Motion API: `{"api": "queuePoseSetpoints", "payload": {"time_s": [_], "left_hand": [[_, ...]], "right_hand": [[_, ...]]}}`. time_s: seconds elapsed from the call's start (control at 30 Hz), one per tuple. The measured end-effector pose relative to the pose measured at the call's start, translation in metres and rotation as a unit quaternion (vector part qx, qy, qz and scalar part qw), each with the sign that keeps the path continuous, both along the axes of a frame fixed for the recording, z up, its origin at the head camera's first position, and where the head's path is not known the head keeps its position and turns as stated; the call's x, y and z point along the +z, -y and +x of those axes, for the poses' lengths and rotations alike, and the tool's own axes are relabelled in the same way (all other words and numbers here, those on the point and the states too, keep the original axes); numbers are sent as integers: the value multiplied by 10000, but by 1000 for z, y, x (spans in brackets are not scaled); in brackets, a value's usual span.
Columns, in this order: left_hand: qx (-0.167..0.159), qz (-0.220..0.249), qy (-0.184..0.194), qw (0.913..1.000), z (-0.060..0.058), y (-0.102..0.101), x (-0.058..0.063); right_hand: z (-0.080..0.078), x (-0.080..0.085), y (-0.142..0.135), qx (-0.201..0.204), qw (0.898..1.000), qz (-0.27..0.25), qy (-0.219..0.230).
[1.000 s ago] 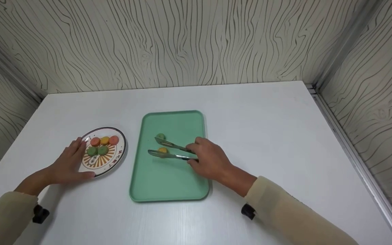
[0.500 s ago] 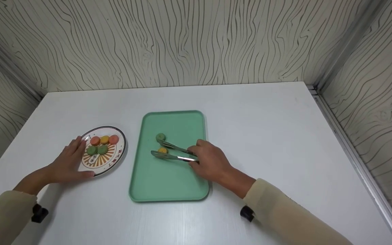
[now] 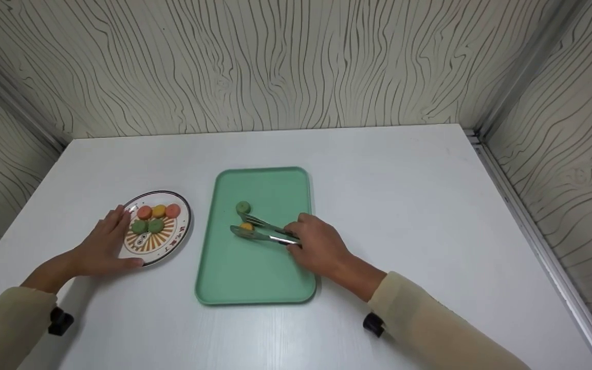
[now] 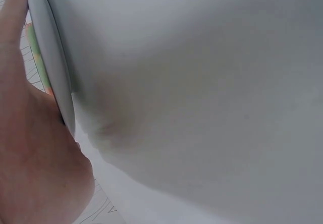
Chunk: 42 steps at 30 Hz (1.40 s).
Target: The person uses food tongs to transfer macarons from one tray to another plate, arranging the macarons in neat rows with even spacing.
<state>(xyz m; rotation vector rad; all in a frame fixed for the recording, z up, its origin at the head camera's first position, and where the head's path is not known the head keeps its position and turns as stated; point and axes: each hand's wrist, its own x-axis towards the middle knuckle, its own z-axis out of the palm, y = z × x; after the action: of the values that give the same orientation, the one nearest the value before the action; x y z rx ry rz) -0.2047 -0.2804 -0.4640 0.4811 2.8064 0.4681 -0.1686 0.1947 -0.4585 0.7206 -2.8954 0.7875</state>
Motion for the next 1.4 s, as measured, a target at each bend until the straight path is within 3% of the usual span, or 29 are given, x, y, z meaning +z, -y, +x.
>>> {"api": "queuePoseSetpoints", "payload": {"time_s": [0.77,0.97,1.4], "left_hand": [[29,8,51,10000,1,1,-3],[-6,87,92,9999,2,-1,3],[-10,-158,96,9998,0,-1,1]], "right_hand": [[2,-2,2,-13,9999,24,-100],[2,-3,3,-15,10000,11,-48],[0,6,7,75,9999,-45,-69]]}}
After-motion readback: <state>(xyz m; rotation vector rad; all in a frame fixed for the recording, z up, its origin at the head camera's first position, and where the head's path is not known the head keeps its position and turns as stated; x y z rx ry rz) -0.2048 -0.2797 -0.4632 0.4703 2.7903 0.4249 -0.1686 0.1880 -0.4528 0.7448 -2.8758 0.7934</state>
